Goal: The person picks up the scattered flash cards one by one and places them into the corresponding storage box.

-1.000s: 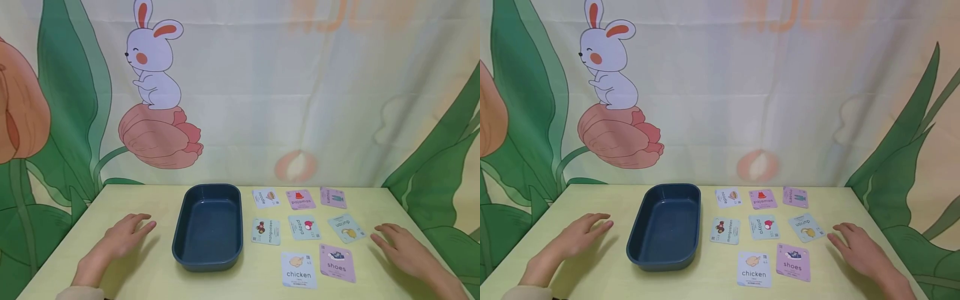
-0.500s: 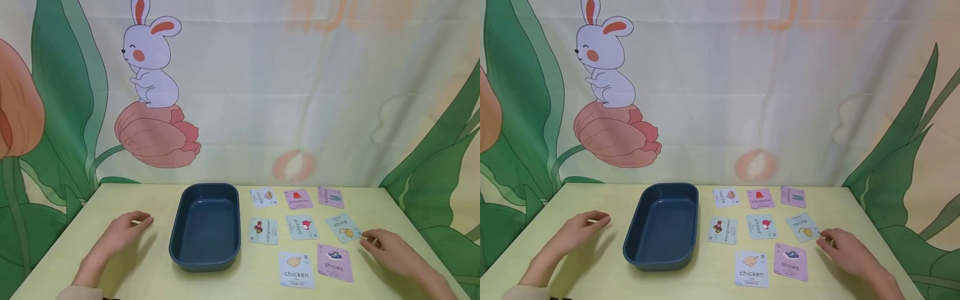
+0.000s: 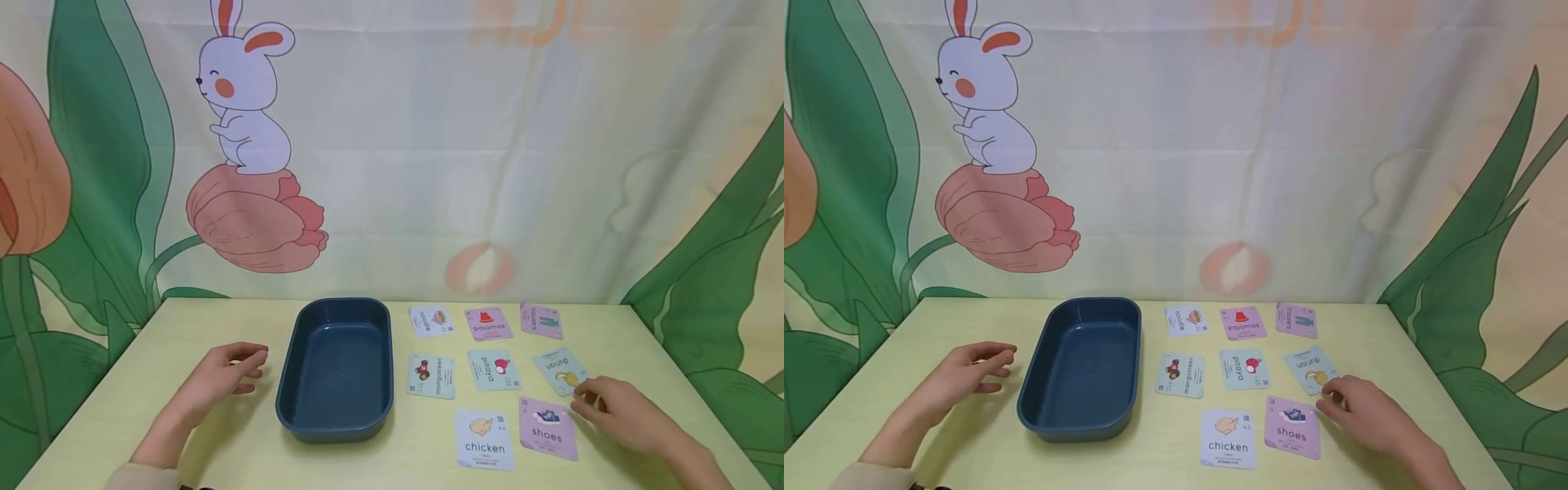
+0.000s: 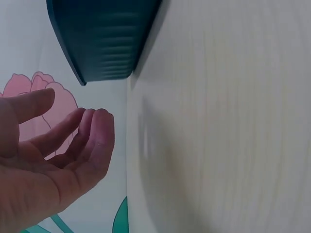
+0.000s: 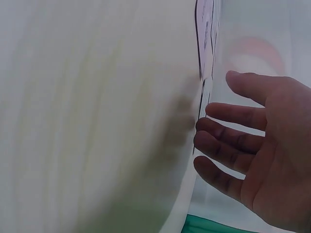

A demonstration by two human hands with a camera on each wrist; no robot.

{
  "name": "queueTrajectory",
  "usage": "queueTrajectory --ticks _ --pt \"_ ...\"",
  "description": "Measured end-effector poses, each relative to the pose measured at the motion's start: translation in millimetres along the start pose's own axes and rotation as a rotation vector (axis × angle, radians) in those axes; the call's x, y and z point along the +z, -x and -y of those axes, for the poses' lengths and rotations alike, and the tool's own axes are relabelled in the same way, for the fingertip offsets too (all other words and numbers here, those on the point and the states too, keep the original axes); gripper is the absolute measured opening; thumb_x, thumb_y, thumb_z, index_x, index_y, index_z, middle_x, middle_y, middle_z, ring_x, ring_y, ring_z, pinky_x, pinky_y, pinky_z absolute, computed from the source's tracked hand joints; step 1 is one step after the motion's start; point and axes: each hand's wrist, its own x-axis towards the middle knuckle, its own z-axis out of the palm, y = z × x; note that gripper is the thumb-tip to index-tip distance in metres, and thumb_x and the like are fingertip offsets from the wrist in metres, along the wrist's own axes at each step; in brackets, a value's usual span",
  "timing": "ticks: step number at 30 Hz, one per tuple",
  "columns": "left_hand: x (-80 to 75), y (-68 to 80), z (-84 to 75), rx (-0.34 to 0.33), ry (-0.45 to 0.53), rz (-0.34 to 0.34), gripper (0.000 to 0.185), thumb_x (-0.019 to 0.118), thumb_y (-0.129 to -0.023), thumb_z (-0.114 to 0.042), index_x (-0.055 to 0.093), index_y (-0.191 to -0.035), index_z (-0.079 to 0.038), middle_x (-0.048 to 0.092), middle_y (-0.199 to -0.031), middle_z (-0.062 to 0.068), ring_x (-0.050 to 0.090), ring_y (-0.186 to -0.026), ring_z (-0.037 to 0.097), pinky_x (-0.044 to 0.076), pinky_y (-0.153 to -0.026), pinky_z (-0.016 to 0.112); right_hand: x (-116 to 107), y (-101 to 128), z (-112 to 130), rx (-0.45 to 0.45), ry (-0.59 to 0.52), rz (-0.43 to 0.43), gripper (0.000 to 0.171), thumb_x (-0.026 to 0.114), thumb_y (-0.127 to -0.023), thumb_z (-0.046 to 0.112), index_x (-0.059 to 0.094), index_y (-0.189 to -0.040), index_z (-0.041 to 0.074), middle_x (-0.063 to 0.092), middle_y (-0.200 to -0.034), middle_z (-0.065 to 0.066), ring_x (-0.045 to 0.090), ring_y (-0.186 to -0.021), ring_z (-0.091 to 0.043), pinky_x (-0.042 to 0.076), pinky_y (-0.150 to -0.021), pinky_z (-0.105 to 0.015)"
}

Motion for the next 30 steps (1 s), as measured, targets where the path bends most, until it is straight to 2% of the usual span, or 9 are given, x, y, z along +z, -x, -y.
queueTrajectory --ticks 8,12,17,24,30 --pt "9.7 -2.7 -3.0 -0.032 0.14 0.027 0.051 0.054 -0.109 -0.02 0.043 -0.144 0.015 0.047 -0.141 0.033 0.063 -0.109 0.032 0.06 -0.083 0.039 8.1 0.5 4.1 -0.03 0.022 -0.011 0.026 0.075 -0.095 0.029 0.072 -0.11 0.008 0.059 -0.089 0.006 0.052 -0.079 -0.012 0.047 -0.069 -0.029" --pt "13.5 -1.7 -5.7 -0.022 0.155 0.024 0.05 0.054 -0.109 -0.018 0.042 -0.145 0.015 0.045 -0.142 0.034 0.062 -0.109 0.033 0.06 -0.083 0.037 11.1 0.6 7.9 -0.048 0.024 -0.025 0.028 0.078 -0.092 0.029 0.072 -0.11 0.01 0.057 -0.09 0.006 0.05 -0.078 -0.013 0.045 -0.069 -0.027" --pt "18.0 -0.1 -9.2 -0.019 0.154 0.014 0.051 0.056 -0.108 -0.017 0.042 -0.144 0.015 0.047 -0.139 0.033 0.062 -0.107 0.033 0.06 -0.082 0.037 13.0 0.0 12.6 -0.067 0.01 -0.03 0.038 0.082 -0.087 0.036 0.072 -0.113 0.009 0.057 -0.092 0.004 0.05 -0.079 -0.013 0.045 -0.069 -0.027" --pt "23.7 -1.7 -12.4 -0.017 0.169 0.041 0.048 0.057 -0.107 -0.016 0.045 -0.142 0.015 0.053 -0.13 0.027 0.062 -0.1 0.028 0.06 -0.083 0.039 16.5 0.6 16.6 -0.047 0.026 -0.03 0.049 0.087 -0.08 0.045 0.072 -0.112 0.011 0.061 -0.109 0.0 0.05 -0.085 -0.015 0.046 -0.071 -0.029" --pt "27.4 -4.2 -11.6 -0.033 0.172 0.053 0.048 0.056 -0.107 -0.017 0.045 -0.143 0.013 0.057 -0.124 0.022 0.064 -0.096 0.026 0.06 -0.082 0.039 18.3 0.5 18.7 0.0 0.025 -0.004 0.055 0.088 -0.078 0.046 0.07 -0.114 0.008 0.057 -0.098 0.001 0.05 -0.086 -0.017 0.046 -0.073 -0.032"
